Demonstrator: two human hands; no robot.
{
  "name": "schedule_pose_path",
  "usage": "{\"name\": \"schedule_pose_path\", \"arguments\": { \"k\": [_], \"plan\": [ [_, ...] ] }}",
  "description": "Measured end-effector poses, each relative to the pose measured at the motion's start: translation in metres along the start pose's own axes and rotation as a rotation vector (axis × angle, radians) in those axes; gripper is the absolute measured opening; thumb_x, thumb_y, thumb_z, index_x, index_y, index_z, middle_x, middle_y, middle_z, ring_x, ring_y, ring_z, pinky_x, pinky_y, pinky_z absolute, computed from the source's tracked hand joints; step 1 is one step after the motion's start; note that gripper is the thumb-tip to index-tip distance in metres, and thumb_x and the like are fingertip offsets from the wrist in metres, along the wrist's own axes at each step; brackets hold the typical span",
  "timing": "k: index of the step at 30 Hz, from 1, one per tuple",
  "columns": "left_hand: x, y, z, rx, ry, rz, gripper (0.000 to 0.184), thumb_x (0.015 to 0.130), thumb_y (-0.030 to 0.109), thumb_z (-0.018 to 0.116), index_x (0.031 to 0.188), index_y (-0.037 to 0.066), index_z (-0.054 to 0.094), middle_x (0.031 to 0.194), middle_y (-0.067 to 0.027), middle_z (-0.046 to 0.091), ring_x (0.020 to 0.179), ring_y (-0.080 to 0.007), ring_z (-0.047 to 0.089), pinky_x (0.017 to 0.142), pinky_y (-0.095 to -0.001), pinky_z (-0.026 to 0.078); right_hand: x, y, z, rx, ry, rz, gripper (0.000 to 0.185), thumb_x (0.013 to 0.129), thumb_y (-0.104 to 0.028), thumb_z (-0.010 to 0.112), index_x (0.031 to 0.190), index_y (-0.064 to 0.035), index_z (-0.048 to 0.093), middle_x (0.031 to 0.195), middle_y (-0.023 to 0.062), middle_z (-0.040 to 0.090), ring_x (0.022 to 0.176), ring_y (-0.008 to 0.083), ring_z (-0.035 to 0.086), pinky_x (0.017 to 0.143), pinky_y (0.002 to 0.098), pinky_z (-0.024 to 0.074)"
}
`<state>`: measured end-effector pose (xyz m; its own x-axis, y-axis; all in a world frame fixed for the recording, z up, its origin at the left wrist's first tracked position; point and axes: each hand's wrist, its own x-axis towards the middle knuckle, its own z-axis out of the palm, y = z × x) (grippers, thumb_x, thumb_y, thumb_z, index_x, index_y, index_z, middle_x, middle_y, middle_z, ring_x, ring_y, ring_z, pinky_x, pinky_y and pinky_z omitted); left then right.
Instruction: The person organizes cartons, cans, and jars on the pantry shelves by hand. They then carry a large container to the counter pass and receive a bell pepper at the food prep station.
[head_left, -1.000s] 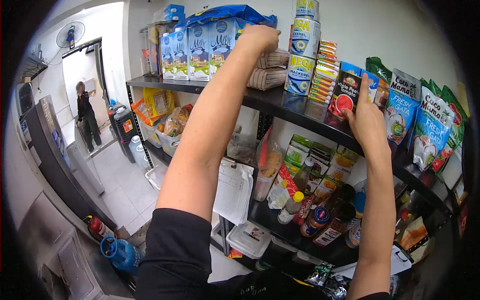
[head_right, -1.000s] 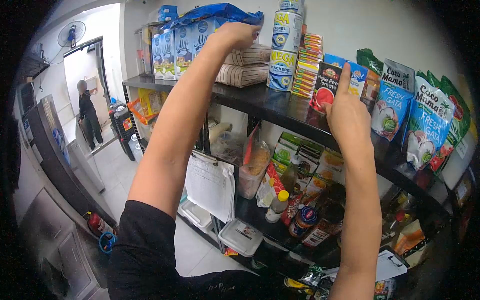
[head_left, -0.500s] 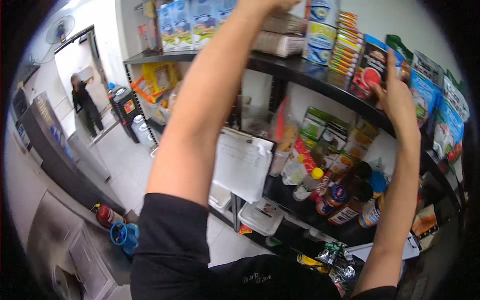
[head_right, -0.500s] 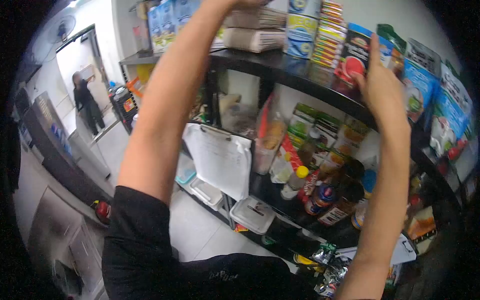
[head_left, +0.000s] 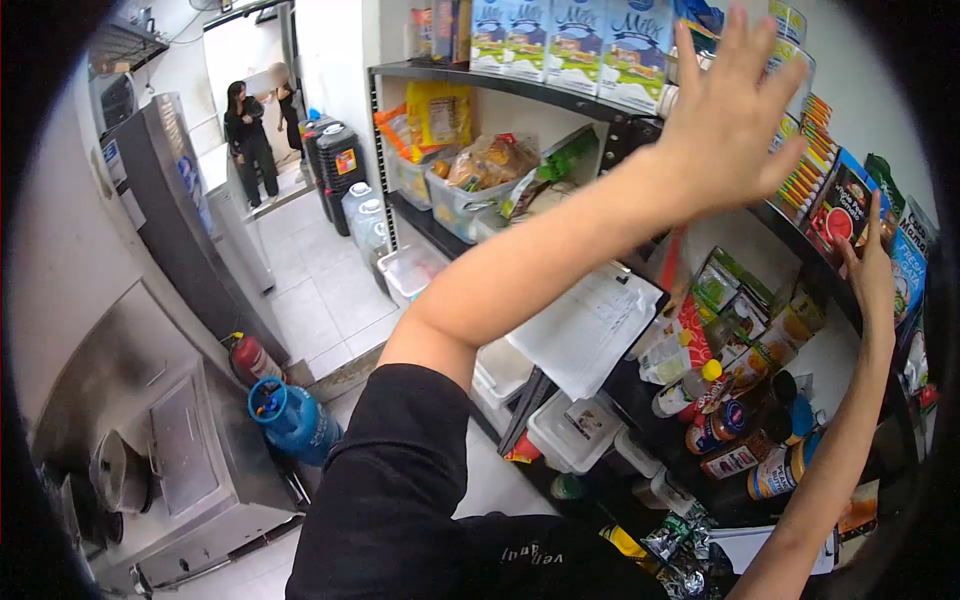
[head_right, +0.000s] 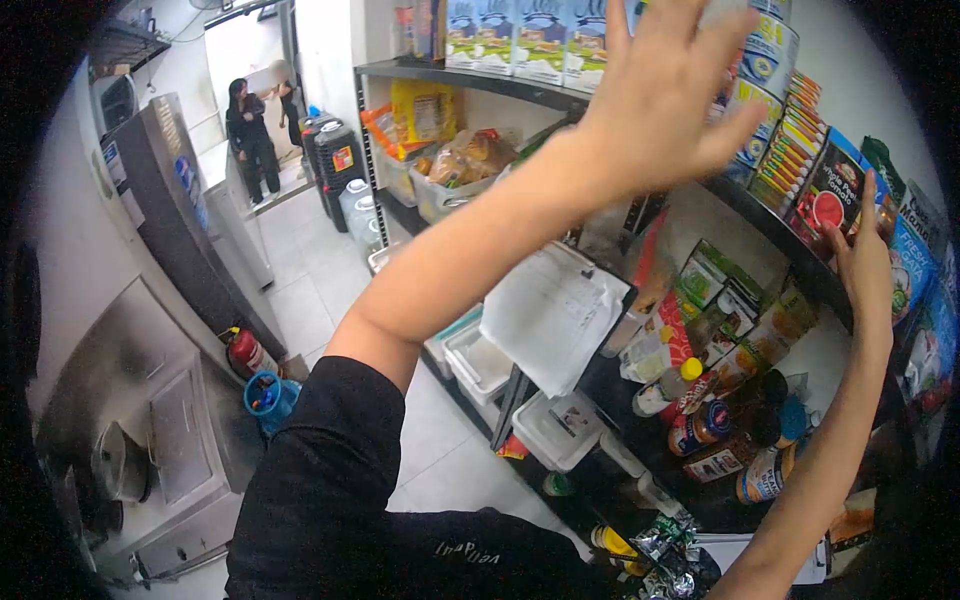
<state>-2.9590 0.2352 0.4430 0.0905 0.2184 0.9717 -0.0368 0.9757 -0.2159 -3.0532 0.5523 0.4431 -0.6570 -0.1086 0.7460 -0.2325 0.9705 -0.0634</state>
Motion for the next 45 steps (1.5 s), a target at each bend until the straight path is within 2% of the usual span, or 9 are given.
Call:
{"name": "schedule_pose_path", "arguments": {
  "k": [1,4,9,12,13,15,18,23,45],
  "plan": [
    [-0.022,-0.009,-0.017,-0.643,0.090,-0.003,0.056,0.087,0.035,0.062,0.135,0.010,0.049,0.151,-0.0255,0.030,0.142,-0.0450,0.024,0.105,-0.0724,0.017,0.000,-0.001,0.002,0.027,0.015,0.027,0.087,0.094,-0.024,0.063,0.156,-0.0271,0.001,0.065,0.0131,0.058,0.056,0.0247,0.062,0.056,0.0399,0.0478],
    [-0.062,-0.019,-0.093,-0.777,-0.055,0.035,0.057,0.080,0.027,0.070,0.131,0.010,0.052,0.152,-0.0259,0.027,0.143,-0.0478,0.017,0.105,-0.0741,0.012,0.006,0.007,0.007,0.006,0.099,0.022,0.078,0.096,-0.025,0.059,0.155,-0.0239,0.008,0.071,0.0143,0.060,0.059,0.0278,0.063,0.058,0.0404,0.0482],
    [-0.137,-0.032,-0.192,-0.776,-0.306,-0.264,0.059,0.080,0.024,0.073,0.134,0.011,0.053,0.153,-0.0226,0.028,0.144,-0.0456,0.021,0.111,-0.0625,0.018,-0.022,-0.013,-0.011,0.085,0.281,-0.173,0.061,0.098,-0.026,0.056,0.151,-0.0183,0.028,0.092,0.0163,0.068,0.075,0.0313,0.067,0.065,0.0408,0.0495],
    [-0.222,-0.023,-0.219,-0.677,-0.482,-0.473,0.061,0.080,0.025,0.075,0.134,0.009,0.051,0.152,-0.0240,0.028,0.141,-0.0472,0.024,0.112,-0.0565,0.022,-0.084,-0.035,-0.026,0.039,0.516,-0.382,0.046,0.099,-0.024,0.054,0.141,-0.0083,0.044,0.123,0.0192,0.060,0.113,0.0313,0.059,0.095,0.0395,0.0447],
    [-0.253,-0.017,-0.230,-0.629,-0.584,-0.554,0.063,0.080,0.027,0.075,0.135,0.009,0.050,0.151,-0.0248,0.028,0.140,-0.0479,0.026,0.113,-0.0547,0.024,-0.102,-0.033,-0.031,0.046,0.510,-0.387,0.046,0.099,-0.024,0.054,0.141,-0.0083,0.044,0.123,0.0192,0.060,0.113,0.0313,0.059,0.095,0.0395,0.0447],
    [-0.322,-0.006,-0.253,-0.515,-0.768,-0.673,0.066,0.082,0.030,0.075,0.137,0.008,0.045,0.150,-0.0282,0.025,0.137,-0.0500,0.029,0.111,-0.0533,0.029,-0.134,-0.029,-0.038,-0.084,0.401,-0.382,0.047,0.101,-0.030,0.051,0.140,-0.0041,0.045,0.134,0.0210,0.054,0.127,0.0331,0.049,0.110,0.0417,0.0324],
    [-0.373,-0.010,-0.294,-0.549,-0.908,-0.905,0.067,0.084,0.032,0.073,0.138,0.008,0.042,0.149,-0.0318,0.023,0.136,-0.0511,0.029,0.109,-0.0519,0.032,-0.133,0.011,-0.038,-0.027,0.428,-0.317,0.045,0.100,-0.028,0.053,0.140,-0.0068,0.047,0.133,0.0194,0.054,0.125,0.0335,0.049,0.109,0.0435,0.0325],
    [-0.368,-0.039,-0.326,-0.412,-0.867,-0.887,0.067,0.085,0.033,0.073,0.138,0.008,0.041,0.149,-0.0325,0.021,0.136,-0.0505,0.030,0.108,-0.0502,0.036,-0.130,0.053,-0.027,-0.330,0.398,-0.362,0.045,0.100,-0.034,0.051,0.136,-0.0077,0.050,0.132,0.0157,0.055,0.123,0.0319,0.050,0.109,0.0437,0.0325],
    [-0.324,-0.025,-0.337,-0.548,-0.829,-0.875,0.068,0.086,0.031,0.072,0.141,0.008,0.039,0.151,-0.0309,0.016,0.140,-0.0481,0.024,0.110,-0.0498,0.032,-0.125,0.053,-0.008,-0.405,0.542,-0.346,0.044,0.098,-0.034,0.053,0.136,-0.0115,0.050,0.126,0.0090,0.057,0.120,0.0276,0.052,0.107,0.0447,0.0352]
  ]
}}
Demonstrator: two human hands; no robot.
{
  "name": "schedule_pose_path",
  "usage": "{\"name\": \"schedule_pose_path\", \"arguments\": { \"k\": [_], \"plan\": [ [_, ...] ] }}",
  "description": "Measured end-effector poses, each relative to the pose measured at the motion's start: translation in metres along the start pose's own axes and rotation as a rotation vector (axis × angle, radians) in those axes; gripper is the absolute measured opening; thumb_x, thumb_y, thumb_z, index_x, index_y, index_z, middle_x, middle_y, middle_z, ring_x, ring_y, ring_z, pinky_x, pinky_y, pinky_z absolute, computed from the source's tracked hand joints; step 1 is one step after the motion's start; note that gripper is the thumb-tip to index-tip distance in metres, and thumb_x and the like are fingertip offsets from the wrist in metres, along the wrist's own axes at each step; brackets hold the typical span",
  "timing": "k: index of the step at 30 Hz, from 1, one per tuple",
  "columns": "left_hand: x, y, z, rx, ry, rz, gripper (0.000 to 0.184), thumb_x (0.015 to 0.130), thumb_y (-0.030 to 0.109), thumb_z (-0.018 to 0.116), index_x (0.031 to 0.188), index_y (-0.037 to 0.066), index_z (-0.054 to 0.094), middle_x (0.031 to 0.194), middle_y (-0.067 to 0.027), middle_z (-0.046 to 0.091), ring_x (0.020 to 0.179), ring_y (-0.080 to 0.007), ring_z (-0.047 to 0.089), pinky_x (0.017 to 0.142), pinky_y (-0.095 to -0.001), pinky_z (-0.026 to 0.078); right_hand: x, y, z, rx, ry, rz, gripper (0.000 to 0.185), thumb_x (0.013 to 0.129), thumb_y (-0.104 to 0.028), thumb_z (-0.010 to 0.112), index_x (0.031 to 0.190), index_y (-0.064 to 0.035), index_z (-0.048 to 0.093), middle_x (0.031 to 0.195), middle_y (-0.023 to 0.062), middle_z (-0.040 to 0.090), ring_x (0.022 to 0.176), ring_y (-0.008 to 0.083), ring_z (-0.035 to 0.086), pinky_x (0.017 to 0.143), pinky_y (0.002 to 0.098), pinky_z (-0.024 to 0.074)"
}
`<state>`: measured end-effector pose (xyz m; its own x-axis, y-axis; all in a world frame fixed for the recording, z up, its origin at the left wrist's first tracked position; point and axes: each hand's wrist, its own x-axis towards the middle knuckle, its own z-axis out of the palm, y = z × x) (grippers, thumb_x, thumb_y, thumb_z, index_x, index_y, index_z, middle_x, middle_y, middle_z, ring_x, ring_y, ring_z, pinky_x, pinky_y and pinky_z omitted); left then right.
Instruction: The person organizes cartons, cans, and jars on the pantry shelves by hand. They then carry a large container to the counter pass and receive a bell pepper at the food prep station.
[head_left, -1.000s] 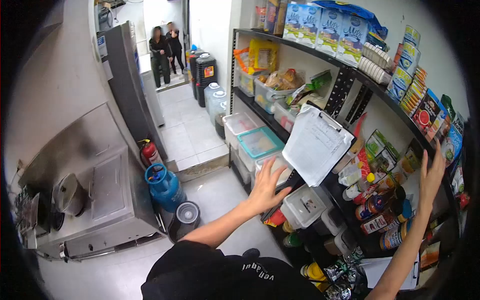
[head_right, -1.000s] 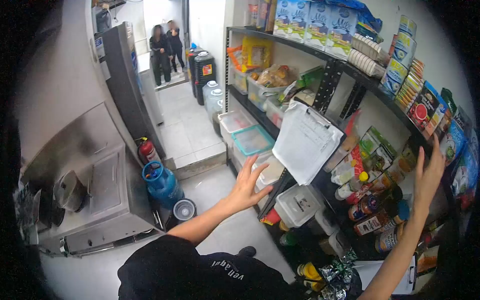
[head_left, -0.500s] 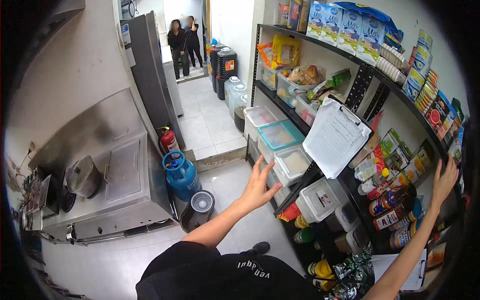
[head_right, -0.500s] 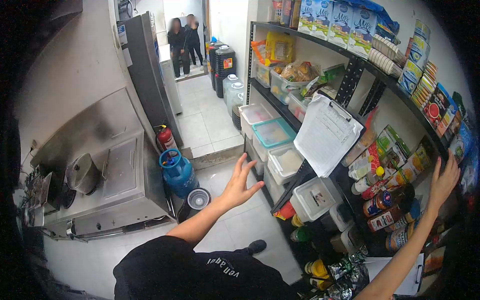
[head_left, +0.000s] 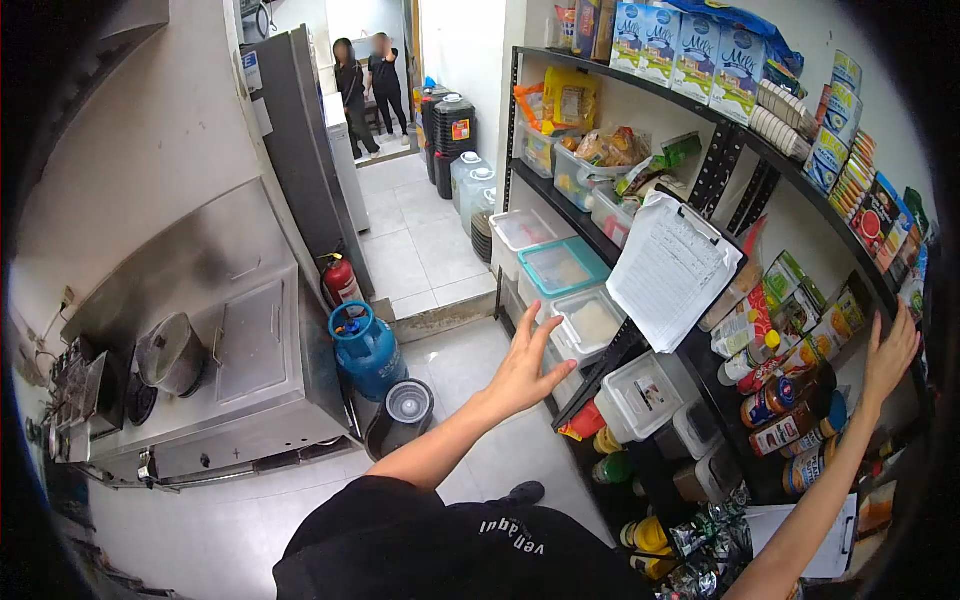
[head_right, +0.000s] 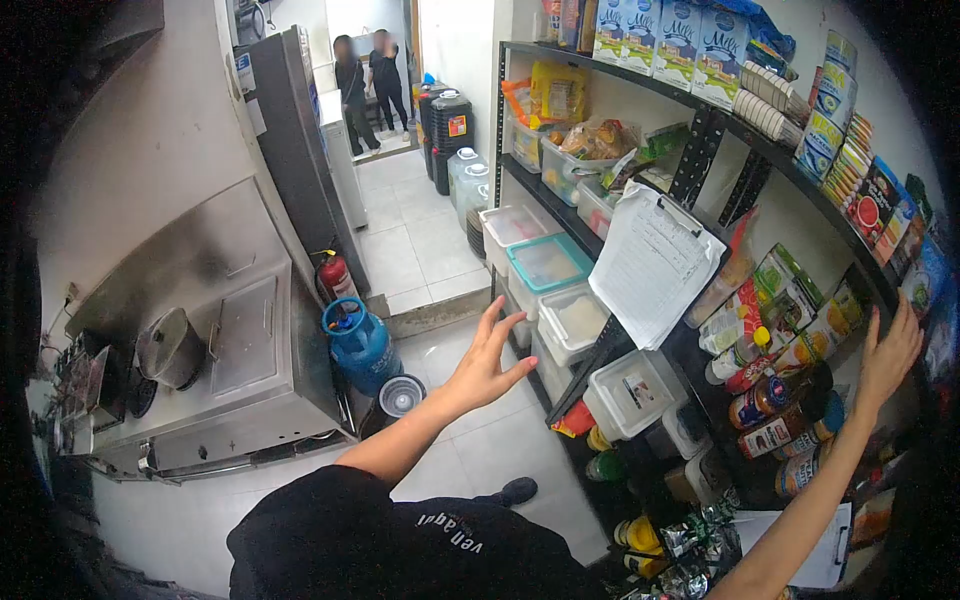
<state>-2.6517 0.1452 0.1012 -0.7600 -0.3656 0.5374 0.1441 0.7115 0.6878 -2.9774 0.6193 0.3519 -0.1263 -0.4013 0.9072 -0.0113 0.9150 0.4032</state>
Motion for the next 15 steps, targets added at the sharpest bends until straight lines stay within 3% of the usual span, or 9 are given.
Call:
{"name": "schedule_pose_path", "arguments": {
  "k": [15],
  "plan": [
    [0.006,0.008,-0.010,0.024,0.010,0.019,0.068,0.086,0.031,0.071,0.141,0.008,0.039,0.152,-0.0309,0.016,0.141,-0.0474,0.022,0.111,-0.0497,0.032,-0.003,-0.007,0.000,-0.059,0.019,0.034,0.042,0.098,-0.030,0.053,0.137,-0.0137,0.048,0.127,0.0085,0.056,0.121,0.0266,0.052,0.108,0.0431,0.0349]
  ]
}}
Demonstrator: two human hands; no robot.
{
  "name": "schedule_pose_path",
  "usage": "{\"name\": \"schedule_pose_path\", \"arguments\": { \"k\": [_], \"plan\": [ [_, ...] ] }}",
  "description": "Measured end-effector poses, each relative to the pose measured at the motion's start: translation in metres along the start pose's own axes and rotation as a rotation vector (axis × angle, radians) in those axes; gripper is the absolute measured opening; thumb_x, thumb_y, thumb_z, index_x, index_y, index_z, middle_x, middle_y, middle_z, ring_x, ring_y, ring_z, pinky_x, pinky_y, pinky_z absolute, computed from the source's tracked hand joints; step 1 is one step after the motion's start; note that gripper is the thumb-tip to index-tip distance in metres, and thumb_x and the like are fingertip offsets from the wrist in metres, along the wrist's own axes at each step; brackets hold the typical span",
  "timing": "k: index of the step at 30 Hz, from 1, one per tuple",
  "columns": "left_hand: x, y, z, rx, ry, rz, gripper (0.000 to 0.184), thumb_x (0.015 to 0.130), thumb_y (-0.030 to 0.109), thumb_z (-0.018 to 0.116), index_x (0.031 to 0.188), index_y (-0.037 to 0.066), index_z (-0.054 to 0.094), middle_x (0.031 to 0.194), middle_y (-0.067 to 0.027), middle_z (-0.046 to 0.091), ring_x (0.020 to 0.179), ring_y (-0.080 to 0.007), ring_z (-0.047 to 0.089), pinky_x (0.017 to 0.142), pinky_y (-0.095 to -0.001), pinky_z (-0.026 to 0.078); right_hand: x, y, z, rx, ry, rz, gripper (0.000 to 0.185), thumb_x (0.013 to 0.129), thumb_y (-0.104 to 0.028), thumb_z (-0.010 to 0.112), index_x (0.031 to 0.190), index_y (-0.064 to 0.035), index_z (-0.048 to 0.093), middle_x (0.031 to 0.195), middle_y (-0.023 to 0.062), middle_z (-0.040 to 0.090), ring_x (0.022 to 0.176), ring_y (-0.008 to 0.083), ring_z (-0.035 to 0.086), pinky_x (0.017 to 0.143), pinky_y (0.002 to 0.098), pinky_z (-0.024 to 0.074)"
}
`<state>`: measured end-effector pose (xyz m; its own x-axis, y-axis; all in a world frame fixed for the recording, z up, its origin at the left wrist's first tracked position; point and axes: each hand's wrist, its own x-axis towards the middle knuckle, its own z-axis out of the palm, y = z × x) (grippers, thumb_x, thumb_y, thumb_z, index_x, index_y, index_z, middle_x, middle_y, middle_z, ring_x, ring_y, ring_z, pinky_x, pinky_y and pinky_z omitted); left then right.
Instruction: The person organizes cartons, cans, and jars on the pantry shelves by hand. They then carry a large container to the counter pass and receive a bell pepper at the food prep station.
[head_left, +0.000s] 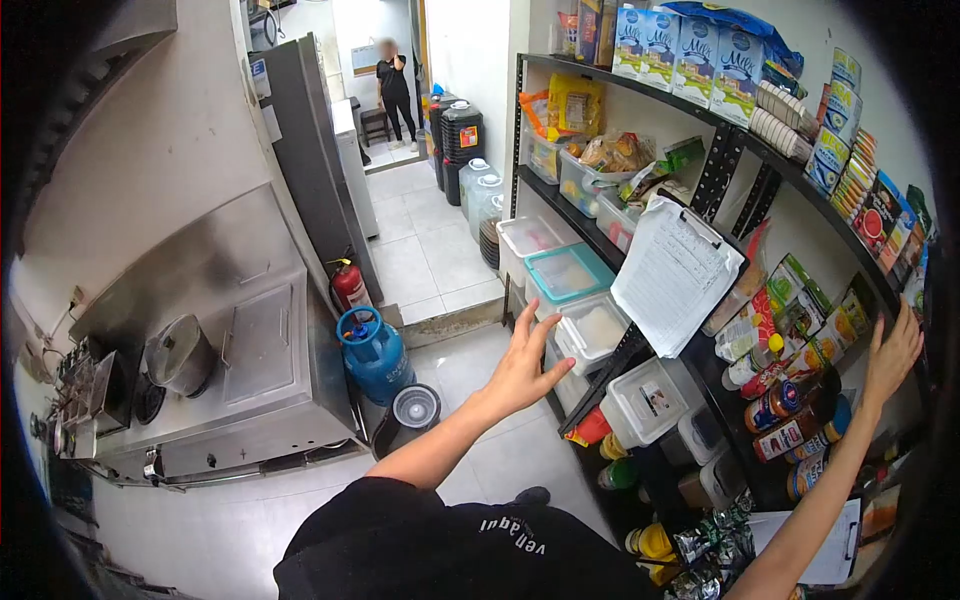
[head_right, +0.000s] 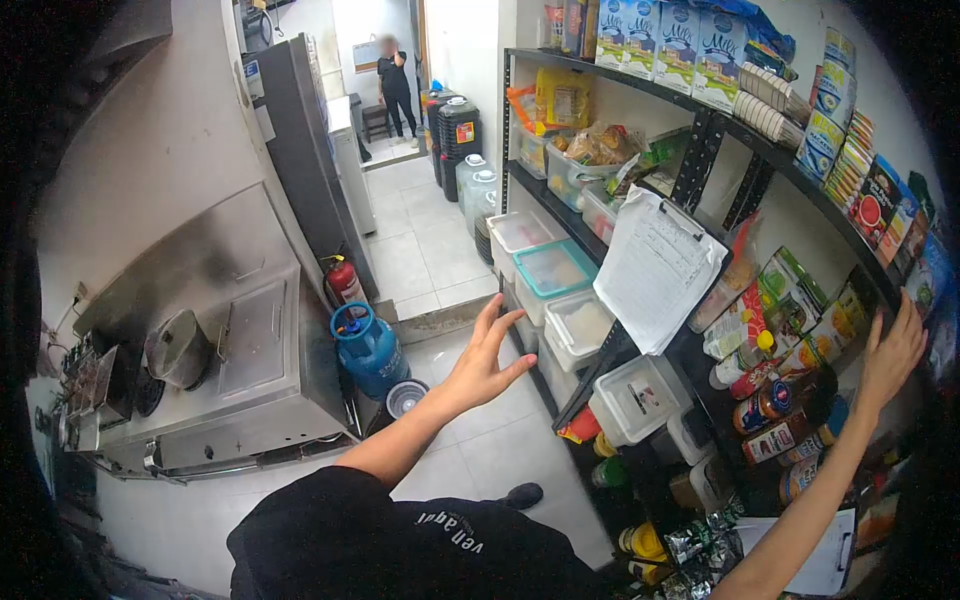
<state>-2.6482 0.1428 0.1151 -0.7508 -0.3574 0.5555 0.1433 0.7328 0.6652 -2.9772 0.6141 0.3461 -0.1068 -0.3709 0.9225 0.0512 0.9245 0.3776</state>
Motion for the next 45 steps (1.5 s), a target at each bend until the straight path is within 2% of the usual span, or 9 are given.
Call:
{"name": "schedule_pose_path", "arguments": {
  "k": [8,11,16,35,38,40,42,43,45],
  "plan": [
    [0.000,0.003,0.003,0.000,-0.014,-0.002,0.068,0.086,0.031,0.071,0.141,0.008,0.039,0.152,-0.0297,0.015,0.141,-0.0470,0.023,0.111,-0.0487,0.032,-0.001,0.004,0.008,0.012,-0.012,0.004,0.044,0.098,-0.028,0.053,0.139,-0.0140,0.047,0.130,0.0087,0.055,0.124,0.0260,0.050,0.109,0.0429,0.0346],
    [0.000,0.004,0.003,-0.001,-0.006,0.028,0.069,0.085,0.030,0.072,0.140,0.005,0.038,0.150,-0.0340,0.016,0.136,-0.0529,0.028,0.109,-0.0511,0.034,-0.003,0.002,0.008,0.040,-0.001,0.019,0.044,0.098,-0.027,0.053,0.139,-0.0138,0.046,0.130,0.0087,0.055,0.123,0.0263,0.050,0.109,0.0432,0.0346],
    [-0.002,0.002,0.000,0.003,-0.015,-0.005,0.068,0.087,0.032,0.071,0.141,0.009,0.039,0.152,-0.0297,0.016,0.140,-0.0469,0.024,0.111,-0.0491,0.032,-0.006,0.006,0.015,0.032,-0.019,0.019,0.045,0.097,-0.023,0.054,0.140,-0.0136,0.045,0.131,0.0093,0.054,0.123,0.0269,0.050,0.108,0.0431,0.0353],
    [-0.010,0.000,-0.014,0.011,0.002,-0.028,0.067,0.086,0.032,0.072,0.140,0.009,0.041,0.152,-0.0284,0.018,0.139,-0.0462,0.028,0.110,-0.0464,0.034,-0.009,0.013,0.027,0.121,-0.115,0.059,0.047,0.096,-0.016,0.055,0.141,-0.0147,0.044,0.129,0.0093,0.054,0.121,0.0271,0.051,0.105,0.0441,0.0375],
    [-0.009,0.001,-0.014,-0.013,0.000,-0.054,0.057,0.087,0.029,0.071,0.135,0.008,0.046,0.147,-0.0262,0.033,0.137,-0.0435,0.033,0.107,-0.0443,0.038,-0.010,0.010,0.025,0.123,-0.110,0.067,0.047,0.097,-0.017,0.054,0.142,-0.0143,0.043,0.130,0.0093,0.054,0.122,0.0273,0.050,0.105,0.0436,0.0372],
    [-0.008,-0.004,-0.013,0.014,-0.048,0.035,0.039,0.088,0.024,0.069,0.121,0.006,0.057,0.125,-0.0189,0.058,0.123,-0.0369,0.052,0.102,-0.0405,0.043,-0.010,0.010,0.024,0.124,-0.142,0.073,0.046,0.098,-0.018,0.053,0.142,-0.0142,0.043,0.132,0.0091,0.053,0.124,0.0270,0.049,0.107,0.0438,0.0365],
    [-0.007,-0.001,-0.012,-0.049,-0.096,-0.023,0.031,0.088,0.022,0.069,0.114,0.006,0.061,0.110,-0.0143,0.063,0.111,-0.0328,0.058,0.100,-0.0387,0.044,-0.011,0.012,0.027,0.129,-0.172,0.082,0.046,0.098,-0.020,0.052,0.143,-0.0142,0.042,0.134,0.0090,0.052,0.125,0.0268,0.048,0.108,0.0441,0.0359],
    [-0.006,0.000,-0.011,-0.115,-0.142,-0.083,0.023,0.088,0.019,0.068,0.106,0.007,0.064,0.096,-0.0098,0.068,0.099,-0.0288,0.064,0.098,-0.0369,0.044,-0.012,0.016,0.032,0.152,-0.075,0.037,0.050,0.097,-0.018,0.053,0.145,-0.0186,0.039,0.129,0.0123,0.057,0.113,0.0304,0.056,0.093,0.0428,0.0435],
    [-0.005,-0.002,-0.008,-0.079,-0.108,-0.031,0.020,0.088,0.019,0.068,0.104,0.008,0.065,0.090,-0.0076,0.067,0.090,-0.0265,0.064,0.098,-0.0379,0.044,-0.013,0.019,0.036,0.174,0.025,-0.005,0.055,0.096,-0.016,0.055,0.147,-0.0230,0.037,0.125,0.0157,0.061,0.101,0.0340,0.064,0.079,0.0415,0.0512]
  ]
}}
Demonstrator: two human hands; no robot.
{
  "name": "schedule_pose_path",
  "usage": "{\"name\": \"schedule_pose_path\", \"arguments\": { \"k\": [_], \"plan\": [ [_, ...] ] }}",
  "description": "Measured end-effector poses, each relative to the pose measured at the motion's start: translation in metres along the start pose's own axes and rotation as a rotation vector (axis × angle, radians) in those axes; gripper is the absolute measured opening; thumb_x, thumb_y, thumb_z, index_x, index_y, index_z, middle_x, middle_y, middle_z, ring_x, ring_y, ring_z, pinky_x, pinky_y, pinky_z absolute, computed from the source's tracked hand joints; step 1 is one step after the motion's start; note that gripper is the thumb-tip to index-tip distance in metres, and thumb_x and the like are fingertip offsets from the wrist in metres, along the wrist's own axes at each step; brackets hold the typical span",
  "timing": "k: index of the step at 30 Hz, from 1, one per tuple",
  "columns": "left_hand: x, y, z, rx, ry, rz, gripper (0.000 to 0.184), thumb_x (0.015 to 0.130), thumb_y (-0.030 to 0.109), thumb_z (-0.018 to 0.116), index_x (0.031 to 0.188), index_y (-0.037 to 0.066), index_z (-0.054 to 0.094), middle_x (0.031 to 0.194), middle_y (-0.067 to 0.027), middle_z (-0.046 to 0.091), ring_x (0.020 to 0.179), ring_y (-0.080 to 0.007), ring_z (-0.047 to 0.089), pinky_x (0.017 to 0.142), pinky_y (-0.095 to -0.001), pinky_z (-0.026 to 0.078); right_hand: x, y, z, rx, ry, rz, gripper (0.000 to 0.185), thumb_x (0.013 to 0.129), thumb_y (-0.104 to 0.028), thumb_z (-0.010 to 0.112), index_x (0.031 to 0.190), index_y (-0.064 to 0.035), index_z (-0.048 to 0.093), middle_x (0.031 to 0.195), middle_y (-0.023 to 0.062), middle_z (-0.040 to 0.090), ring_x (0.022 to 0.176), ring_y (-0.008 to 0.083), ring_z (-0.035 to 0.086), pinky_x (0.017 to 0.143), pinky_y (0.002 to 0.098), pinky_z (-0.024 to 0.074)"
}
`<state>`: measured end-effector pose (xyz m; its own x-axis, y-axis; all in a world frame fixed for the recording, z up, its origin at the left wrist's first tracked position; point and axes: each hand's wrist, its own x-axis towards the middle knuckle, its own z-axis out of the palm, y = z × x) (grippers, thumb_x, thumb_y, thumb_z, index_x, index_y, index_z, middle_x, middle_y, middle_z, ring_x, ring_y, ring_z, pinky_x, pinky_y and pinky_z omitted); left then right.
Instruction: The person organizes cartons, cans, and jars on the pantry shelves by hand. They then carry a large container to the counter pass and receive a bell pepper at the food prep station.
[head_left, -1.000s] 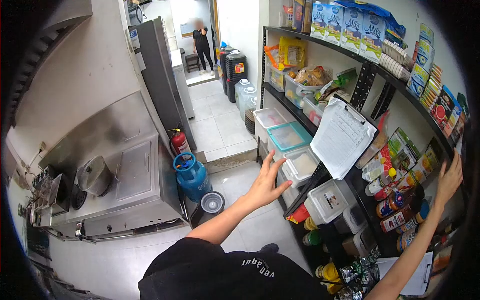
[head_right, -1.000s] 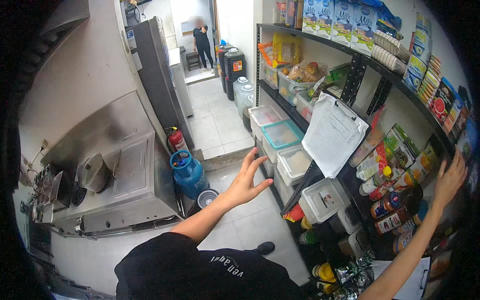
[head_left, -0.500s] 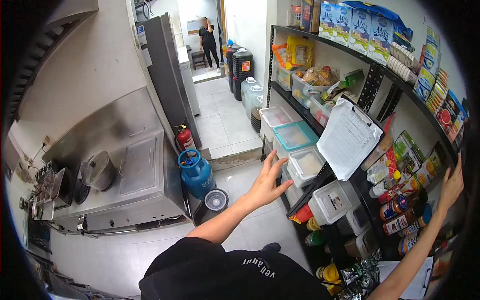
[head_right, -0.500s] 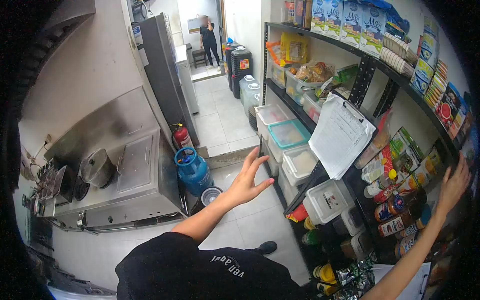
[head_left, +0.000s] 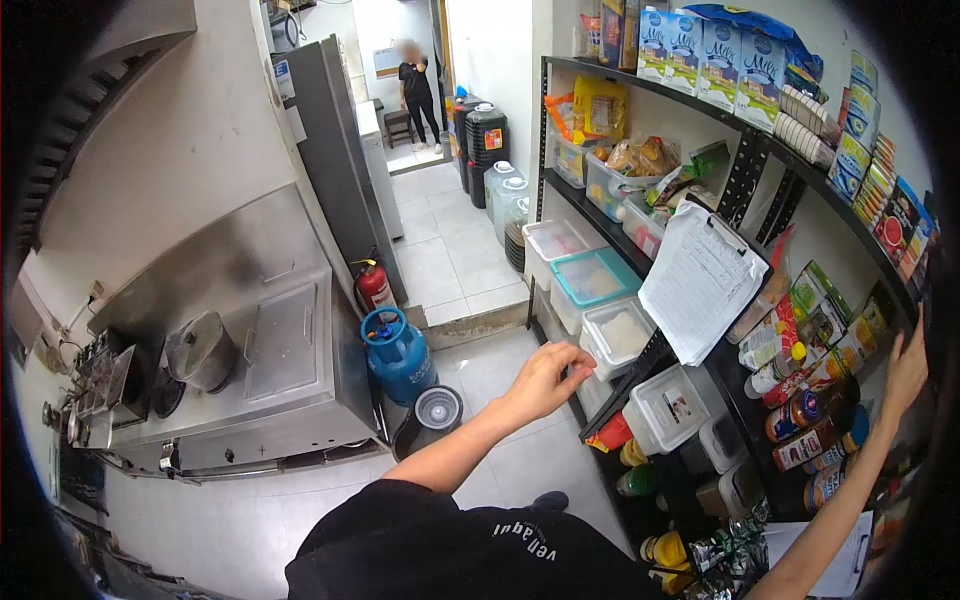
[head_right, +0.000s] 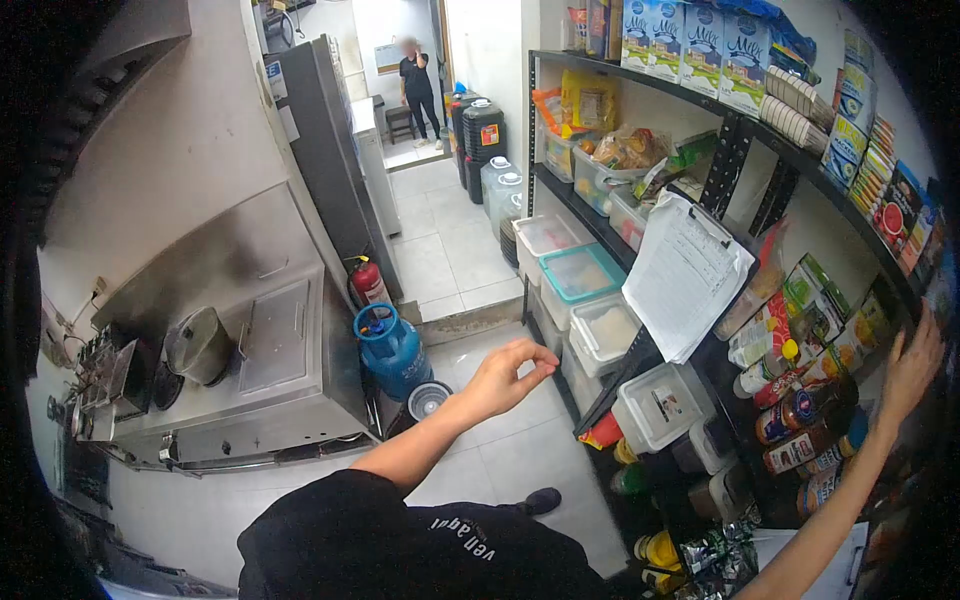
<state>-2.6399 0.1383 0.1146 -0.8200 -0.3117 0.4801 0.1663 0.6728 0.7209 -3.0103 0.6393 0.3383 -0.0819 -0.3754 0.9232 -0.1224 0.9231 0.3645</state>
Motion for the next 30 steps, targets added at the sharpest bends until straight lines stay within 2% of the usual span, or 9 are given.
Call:
{"name": "schedule_pose_path", "arguments": {
  "k": [1,5,10,14,19,22,26,28,30],
  "plan": [
    [0.000,-0.001,0.000,0.033,0.033,0.047,0.017,0.087,0.018,0.069,0.101,0.008,0.067,0.084,-0.0054,0.066,0.082,-0.0242,0.064,0.098,-0.0389,0.043,0.000,0.001,0.001,0.013,0.019,-0.010,0.056,0.096,-0.015,0.055,0.148,-0.0234,0.036,0.126,0.0156,0.061,0.102,0.0340,0.063,0.080,0.0415,0.0511],
    [-0.001,0.006,-0.005,0.063,0.018,-0.001,0.023,0.088,0.017,0.068,0.109,0.010,0.065,0.082,-0.0033,0.063,0.083,-0.0224,0.063,0.099,-0.0438,0.042,0.000,0.004,0.002,-0.003,-0.007,-0.010,0.057,0.096,-0.013,0.055,0.148,-0.0242,0.035,0.128,0.0151,0.060,0.105,0.0337,0.063,0.082,0.0413,0.0509],
    [-0.005,0.005,-0.005,0.030,0.031,-0.055,0.059,0.089,0.018,0.068,0.142,0.011,0.043,0.081,-0.0005,0.060,0.086,-0.0189,0.062,0.101,-0.0472,0.040,-0.002,0.001,0.002,-0.019,-0.038,-0.009,0.057,0.095,-0.012,0.056,0.147,-0.0229,0.036,0.129,0.0150,0.059,0.107,0.0336,0.061,0.084,0.0413,0.0496],
    [-0.008,0.006,-0.009,0.063,0.039,-0.065,0.067,0.090,0.018,0.067,0.148,0.011,0.035,0.076,-0.0010,0.060,0.080,-0.0186,0.062,0.102,-0.0458,0.038,-0.004,0.000,0.002,-0.018,-0.042,-0.007,0.057,0.094,-0.012,0.056,0.146,-0.0213,0.037,0.129,0.0151,0.059,0.108,0.0336,0.060,0.086,0.0414,0.0483],
    [-0.009,0.007,-0.012,0.020,0.113,-0.064,0.068,0.092,0.016,0.065,0.149,0.008,0.030,0.064,-0.0043,0.059,0.062,-0.0167,0.061,0.080,-0.0349,0.050,-0.005,0.000,0.002,-0.017,-0.041,-0.007,0.057,0.093,-0.011,0.057,0.145,-0.0195,0.038,0.129,0.0153,0.058,0.109,0.0336,0.059,0.088,0.0414,0.0467],
    [-0.007,0.004,-0.012,0.009,0.185,-0.005,0.069,0.092,0.014,0.064,0.150,0.007,0.027,0.065,-0.0060,0.060,0.061,-0.0162,0.062,0.068,-0.0314,0.050,-0.004,-0.001,0.003,-0.011,-0.044,-0.005,0.057,0.092,-0.010,0.058,0.145,-0.0183,0.039,0.129,0.0153,0.058,0.110,0.0336,0.058,0.089,0.0415,0.0458],
    [-0.009,0.005,-0.011,-0.088,0.172,-0.047,0.071,0.090,0.011,0.063,0.150,0.005,0.025,0.062,-0.0046,0.050,0.059,-0.0221,0.052,0.086,-0.0363,0.045,-0.003,-0.003,0.001,-0.005,-0.050,-0.002,0.057,0.091,-0.010,0.058,0.144,-0.0168,0.040,0.129,0.0154,0.058,0.111,0.0336,0.057,0.091,0.0416,0.0445],
    [-0.010,0.005,-0.011,-0.051,0.158,-0.026,0.067,0.094,0.012,0.061,0.151,0.007,0.025,0.067,-0.0073,0.059,0.063,-0.0166,0.062,0.066,-0.0306,0.050,-0.003,-0.004,0.000,-0.004,-0.050,-0.002,0.056,0.090,-0.009,0.059,0.143,-0.0161,0.040,0.129,0.0155,0.057,0.112,0.0336,0.057,0.092,0.0416,0.0438],
    [-0.010,0.006,-0.011,-0.049,0.159,-0.019,0.067,0.094,0.012,0.061,0.151,0.008,0.024,0.067,-0.0071,0.059,0.064,-0.0163,0.062,0.065,-0.0305,0.050,-0.003,-0.005,-0.001,0.001,-0.052,-0.003,0.056,0.090,-0.009,0.059,0.143,-0.0153,0.041,0.130,0.0156,0.057,0.112,0.0336,0.056,0.093,0.0416,0.0432]
  ]
}}
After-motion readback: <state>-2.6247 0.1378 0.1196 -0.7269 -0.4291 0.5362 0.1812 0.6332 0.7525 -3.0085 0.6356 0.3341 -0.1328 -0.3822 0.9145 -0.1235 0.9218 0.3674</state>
